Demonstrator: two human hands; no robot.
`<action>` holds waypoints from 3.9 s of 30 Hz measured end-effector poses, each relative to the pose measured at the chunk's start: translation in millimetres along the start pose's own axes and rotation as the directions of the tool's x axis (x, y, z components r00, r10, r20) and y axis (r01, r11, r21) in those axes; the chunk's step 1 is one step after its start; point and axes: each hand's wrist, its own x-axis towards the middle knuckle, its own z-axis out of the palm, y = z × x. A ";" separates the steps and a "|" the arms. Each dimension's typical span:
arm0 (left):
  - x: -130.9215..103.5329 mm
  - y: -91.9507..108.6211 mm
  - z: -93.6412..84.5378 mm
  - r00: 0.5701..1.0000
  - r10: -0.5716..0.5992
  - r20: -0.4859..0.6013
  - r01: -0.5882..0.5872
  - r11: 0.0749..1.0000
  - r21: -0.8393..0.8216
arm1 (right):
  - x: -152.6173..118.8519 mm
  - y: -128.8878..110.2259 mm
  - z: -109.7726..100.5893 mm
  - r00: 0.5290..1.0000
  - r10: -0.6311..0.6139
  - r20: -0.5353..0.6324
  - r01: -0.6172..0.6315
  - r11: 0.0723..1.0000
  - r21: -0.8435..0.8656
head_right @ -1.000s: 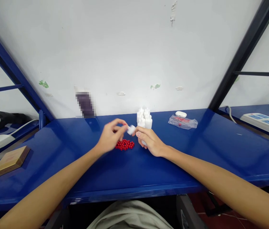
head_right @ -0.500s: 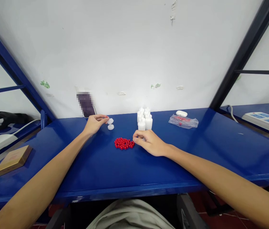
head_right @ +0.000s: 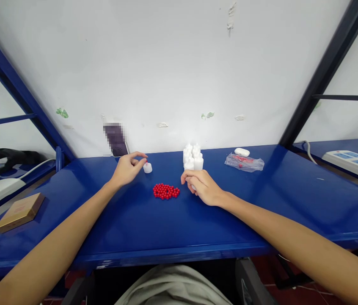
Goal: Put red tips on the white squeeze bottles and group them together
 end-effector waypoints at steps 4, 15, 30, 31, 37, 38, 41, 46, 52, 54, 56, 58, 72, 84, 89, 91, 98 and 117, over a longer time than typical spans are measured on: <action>-16.9 29.5 12.6 0.911 0.255 0.324 -0.268 0.963 -0.005 | 1.3 -2.0 -0.2 1.000 -0.002 0.005 0.002 0.999 -0.054; -42.4 61.1 43.6 0.773 0.474 0.423 -0.608 0.743 0.279 | 2.4 -1.2 2.1 0.999 -0.030 -0.011 0.029 0.994 -0.109; -43.6 62.9 46.9 0.734 0.478 0.482 -0.654 0.690 0.310 | 3.7 -4.5 0.3 0.997 -0.067 -0.041 0.056 0.975 -0.216; -43.7 63.1 47.3 0.735 0.478 0.482 -0.652 0.694 0.305 | 3.8 -4.3 0.3 0.996 -0.072 -0.045 0.061 0.975 -0.215; -44.5 60.6 52.1 0.758 0.461 0.462 -0.610 0.752 0.251 | 2.1 -2.1 0.4 0.999 0.003 -0.033 -0.008 0.991 -0.136; -44.7 60.1 53.0 0.762 0.457 0.459 -0.602 0.762 0.240 | 1.9 -1.8 0.6 1.000 0.005 -0.023 -0.008 0.992 -0.125; -45.6 60.0 54.6 0.772 0.458 0.440 -0.585 0.783 0.212 | 1.6 -0.9 1.1 1.000 -0.003 -0.008 0.002 0.994 -0.110; -46.4 64.2 53.6 0.810 0.501 0.305 -0.555 0.822 0.127 | 1.1 0.8 1.1 1.000 -0.002 0.002 0.002 1.000 0.010; -47.9 69.2 54.9 0.829 0.551 0.098 -0.545 0.834 -0.081 | -0.9 2.2 2.0 0.988 -0.055 0.142 0.021 0.972 0.232; -48.9 70.4 55.7 0.823 0.560 0.096 -0.549 0.827 -0.119 | -1.2 1.8 3.6 0.982 -0.087 0.170 0.041 0.966 0.256; -49.8 71.6 55.6 0.815 0.570 0.105 -0.558 0.820 -0.126 | -1.4 0.9 5.4 0.978 -0.102 0.182 0.051 0.964 0.262; -50.5 72.8 54.7 0.803 0.584 0.117 -0.573 0.812 -0.114 | -1.5 0.1 6.9 0.978 -0.101 0.184 0.050 0.963 0.266; -53.6 71.1 61.9 0.792 0.589 0.162 -0.570 0.808 -0.151 | -6.4 -5.5 13.6 0.984 -0.146 0.105 0.121 0.970 0.210; -20.9 50.4 34.9 0.939 0.262 -0.221 -0.314 0.918 -0.244 | -2.2 0.3 0.8 0.971 -0.229 -0.071 0.239 0.948 0.211; 9.6 -4.3 5.4 0.936 0.152 -0.318 -0.139 0.988 0.063 | -1.6 -4.7 -10.9 0.900 -0.278 -0.337 0.351 0.919 0.178; 14.8 -18.7 0.8 0.941 0.156 -0.300 -0.111 0.980 0.163 | 2.8 -4.0 -15.4 0.850 -0.310 -0.425 0.389 0.914 0.111; 19.7 -32.0 7.2 0.975 0.150 -0.164 -0.111 0.968 0.225 | 30.4 0.0 -27.9 0.802 -0.324 -0.502 0.315 0.943 -0.105; 10.5 -11.8 11.5 0.970 0.165 -0.178 -0.110 0.953 0.283 | 56.4 4.3 -14.8 0.949 -0.177 -0.262 0.165 0.984 -0.068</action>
